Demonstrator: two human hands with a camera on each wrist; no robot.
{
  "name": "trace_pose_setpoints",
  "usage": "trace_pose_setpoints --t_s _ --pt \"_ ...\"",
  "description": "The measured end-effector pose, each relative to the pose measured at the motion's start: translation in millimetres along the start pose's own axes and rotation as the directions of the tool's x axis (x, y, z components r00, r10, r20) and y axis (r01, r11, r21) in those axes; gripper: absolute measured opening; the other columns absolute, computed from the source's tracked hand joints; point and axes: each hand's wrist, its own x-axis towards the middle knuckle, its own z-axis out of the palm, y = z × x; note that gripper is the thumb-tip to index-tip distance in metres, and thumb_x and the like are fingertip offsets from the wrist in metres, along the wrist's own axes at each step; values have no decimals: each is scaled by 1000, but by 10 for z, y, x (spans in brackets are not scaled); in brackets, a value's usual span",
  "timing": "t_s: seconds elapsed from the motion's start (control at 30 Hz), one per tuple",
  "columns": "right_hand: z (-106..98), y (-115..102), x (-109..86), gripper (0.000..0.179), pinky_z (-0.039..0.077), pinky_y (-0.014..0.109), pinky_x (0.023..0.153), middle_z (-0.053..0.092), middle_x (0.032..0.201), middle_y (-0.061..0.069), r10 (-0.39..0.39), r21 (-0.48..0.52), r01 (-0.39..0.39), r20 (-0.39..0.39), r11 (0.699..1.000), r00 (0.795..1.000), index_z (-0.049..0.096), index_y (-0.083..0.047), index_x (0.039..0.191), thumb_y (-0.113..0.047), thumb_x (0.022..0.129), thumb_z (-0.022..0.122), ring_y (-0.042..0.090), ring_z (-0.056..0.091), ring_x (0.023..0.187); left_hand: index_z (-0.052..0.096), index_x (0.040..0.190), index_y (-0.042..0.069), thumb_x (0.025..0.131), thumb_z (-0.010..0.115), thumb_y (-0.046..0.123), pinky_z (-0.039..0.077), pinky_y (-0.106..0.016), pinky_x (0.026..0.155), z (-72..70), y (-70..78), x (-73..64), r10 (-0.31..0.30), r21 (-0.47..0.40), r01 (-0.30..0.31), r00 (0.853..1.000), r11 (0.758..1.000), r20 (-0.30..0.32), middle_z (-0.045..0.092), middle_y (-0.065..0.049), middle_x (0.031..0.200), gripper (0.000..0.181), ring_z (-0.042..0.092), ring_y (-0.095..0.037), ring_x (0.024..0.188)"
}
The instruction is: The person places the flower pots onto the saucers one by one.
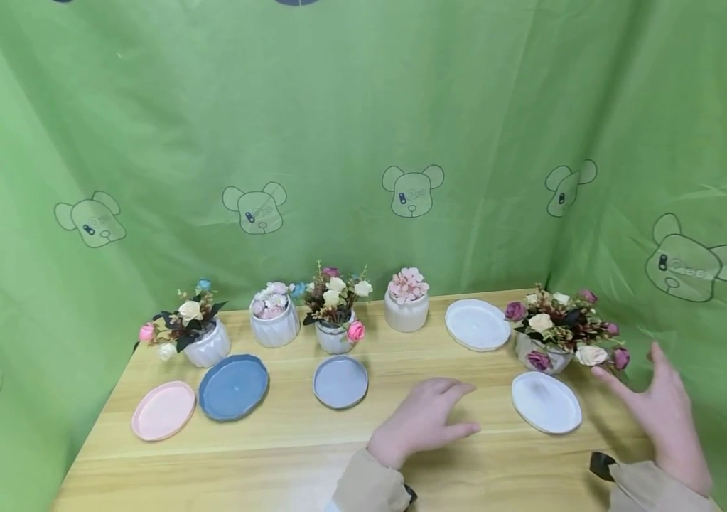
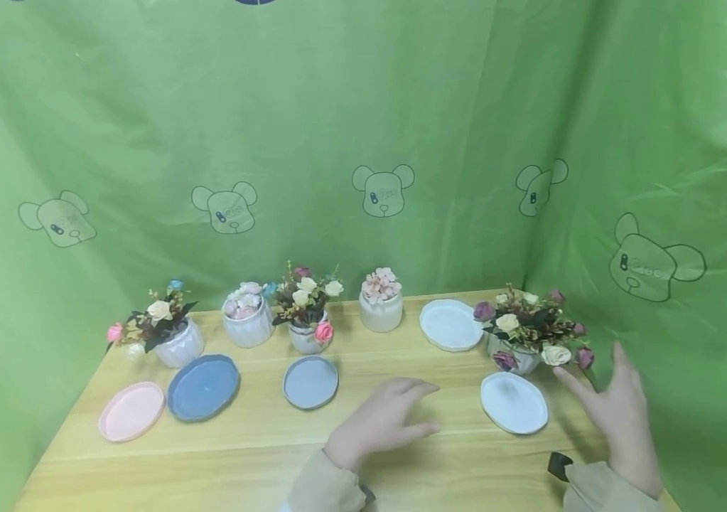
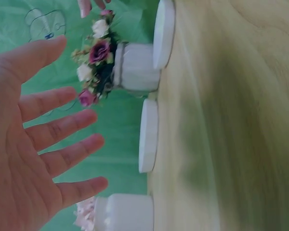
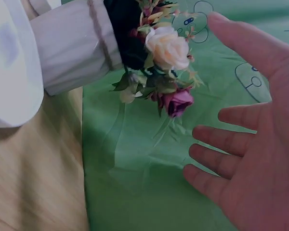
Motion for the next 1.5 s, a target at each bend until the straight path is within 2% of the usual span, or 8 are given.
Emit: trace_pose_setpoints --t_s 0.33,0.67,0.9,1.03,1.13,1.3,1.4,1.5 --pt "190 180 116 109 12 83 98 -11 151 39 51 59 -60 140 996 989 -17 2 150 -54 92 57 68 2 133 42 147 21 92 53 61 38 -24 114 178 102 282 18 -25 -16 996 1000 86 51 3 145 69 50 -10 132" --pt "321 188 215 111 18 79 101 0 148 45 112 79 -130 199 988 974 -16 8 148 -57 92 55 68 11 131 30 152 25 87 60 62 35 -22 115 336 186 514 -24 -149 52 983 988 184 43 6 152 80 43 -8 138" --pt "389 241 220 109 18 78 103 -1 150 44 128 128 -160 228 979 965 -18 4 149 -56 93 54 67 13 132 28 154 23 85 66 56 34 -20 114 581 188 702 4 -259 35 989 965 150 44 7 151 85 43 -7 137" --pt "436 239 222 108 17 76 105 2 149 44 135 133 -171 243 976 961 -16 7 148 -56 94 53 67 12 133 32 152 20 82 71 53 34 -20 113 722 199 809 -23 -321 62 992 945 125 46 6 150 87 43 -7 137" --pt "492 227 254 106 18 75 106 8 149 44 131 124 -166 250 978 959 -7 8 150 -57 93 54 66 14 133 33 151 18 80 76 50 35 -22 114 826 207 879 -73 -368 110 991 923 112 44 3 152 90 42 -9 138" --pt "590 215 322 96 30 74 100 26 142 47 92 50 -108 252 993 963 21 10 148 -61 91 53 66 30 126 35 150 14 77 79 47 36 -23 114 982 210 958 -162 -447 201 979 872 124 41 1 153 91 41 -11 139" --pt "613 210 343 92 34 74 97 31 138 49 53 27 -61 250 998 967 29 12 143 -60 92 53 66 34 122 37 149 12 77 80 45 36 -23 114 1053 201 990 -167 -482 202 979 853 114 43 0 152 91 41 -12 139" --pt "616 201 358 94 33 73 99 29 137 51 49 18 -56 256 998 965 26 15 143 -59 92 54 67 33 122 39 148 11 77 80 45 35 -22 114 1084 199 1010 -155 -493 182 983 851 95 45 0 151 89 42 -11 138"
